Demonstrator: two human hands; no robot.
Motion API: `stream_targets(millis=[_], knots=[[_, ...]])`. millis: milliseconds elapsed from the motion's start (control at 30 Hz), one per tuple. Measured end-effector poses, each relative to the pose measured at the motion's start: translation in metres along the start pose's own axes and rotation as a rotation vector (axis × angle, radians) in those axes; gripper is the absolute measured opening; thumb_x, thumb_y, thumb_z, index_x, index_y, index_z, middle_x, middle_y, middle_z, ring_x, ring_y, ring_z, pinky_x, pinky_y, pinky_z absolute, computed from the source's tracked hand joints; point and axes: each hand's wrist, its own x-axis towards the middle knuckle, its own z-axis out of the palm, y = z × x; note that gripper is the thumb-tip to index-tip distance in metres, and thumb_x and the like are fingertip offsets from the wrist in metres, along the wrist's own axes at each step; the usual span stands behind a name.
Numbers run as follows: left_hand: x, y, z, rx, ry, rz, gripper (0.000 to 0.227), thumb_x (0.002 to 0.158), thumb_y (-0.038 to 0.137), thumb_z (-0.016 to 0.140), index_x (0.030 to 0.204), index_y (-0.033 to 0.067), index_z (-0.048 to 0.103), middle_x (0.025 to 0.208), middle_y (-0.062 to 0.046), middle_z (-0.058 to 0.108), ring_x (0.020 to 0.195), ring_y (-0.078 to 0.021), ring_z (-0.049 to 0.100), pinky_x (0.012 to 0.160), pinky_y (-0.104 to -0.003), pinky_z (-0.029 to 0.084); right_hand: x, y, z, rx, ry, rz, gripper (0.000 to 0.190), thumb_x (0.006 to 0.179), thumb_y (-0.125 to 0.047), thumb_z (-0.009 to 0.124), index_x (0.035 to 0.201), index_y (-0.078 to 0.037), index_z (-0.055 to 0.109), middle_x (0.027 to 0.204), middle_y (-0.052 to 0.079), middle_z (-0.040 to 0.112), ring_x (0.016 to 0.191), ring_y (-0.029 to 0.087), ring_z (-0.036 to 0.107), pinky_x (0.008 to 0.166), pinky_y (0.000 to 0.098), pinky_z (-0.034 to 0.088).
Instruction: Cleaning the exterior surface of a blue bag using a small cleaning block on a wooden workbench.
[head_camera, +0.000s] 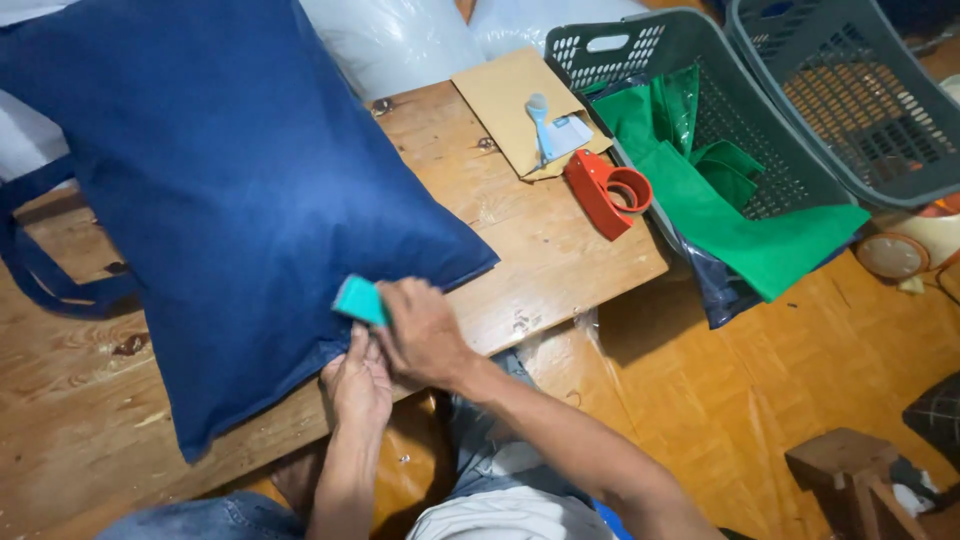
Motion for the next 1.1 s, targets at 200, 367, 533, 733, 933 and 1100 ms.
stream_targets(millis=[200,367,533,733,933,1100], knots=[[-0.004,0.002,-0.009,-0.025,-0.015,-0.040,0.024,0.098,0.010,0.073,0.102,-0.0084,0.058,0.098,-0.032,0.070,0.111,-0.0490,0.069,0.106,-0.066,0.047,0.006,0.054,-0.032,-0.156,0.116,0.269,0.046,0.093,-0.031,0.062,0.124,0.001,0.054,0.093,0.015,0.051,0.084,0.039,0.057,0.073,0.0484,0.050],[0.005,-0.007,-0.021,-0.045,0.023,-0.034,0.032,0.097,0.015,0.077,0.102,-0.0065,0.054,0.098,-0.030,0.067,0.114,-0.0502,0.067,0.108,-0.067,0.045,0.010,0.091,-0.046,0.096,0.087,0.786,0.054,0.089,-0.024,0.073,0.124,0.011,0.051,0.106,0.030,0.055,0.099,0.055,0.060,0.085,0.0608,0.051],[-0.012,-0.011,0.033,-0.019,0.040,-0.061,0.048,0.085,0.008,0.087,0.093,-0.0148,0.046,0.098,-0.038,0.059,0.116,-0.0621,0.059,0.105,-0.071,0.044,0.035,0.034,-0.089,0.298,0.233,0.873,0.054,0.093,-0.024,0.070,0.126,0.012,0.048,0.111,0.037,0.055,0.107,0.060,0.059,0.090,0.0624,0.051],[-0.009,-0.039,0.062,0.097,0.070,0.000,0.021,0.092,0.006,0.079,0.102,-0.0092,0.068,0.104,-0.023,0.072,0.105,-0.0339,0.071,0.094,-0.053,0.060,0.013,0.035,-0.044,-0.084,0.103,0.266,0.066,0.093,-0.028,0.067,0.155,-0.027,0.044,0.096,0.007,0.046,0.081,0.034,0.057,0.070,0.0442,0.051],[-0.010,-0.029,0.049,0.097,0.013,-0.141,0.045,0.095,0.007,0.075,0.111,-0.0255,0.048,0.110,-0.053,0.057,0.116,-0.0595,0.060,0.105,-0.067,0.046,0.027,0.089,-0.055,-0.037,-0.250,0.805,0.056,0.095,-0.030,0.058,0.150,-0.018,0.052,0.105,0.022,0.050,0.099,0.052,0.062,0.082,0.0564,0.056],[-0.009,-0.029,0.054,0.078,0.064,-0.187,0.025,0.094,0.005,0.069,0.090,-0.0031,0.046,0.108,-0.039,0.066,0.101,-0.0494,0.072,0.094,-0.062,0.062,0.047,0.050,-0.048,0.045,-0.112,0.618,0.065,0.101,-0.044,0.043,0.161,-0.020,0.033,0.108,0.025,0.051,0.082,0.045,0.060,0.067,0.0546,0.052]])
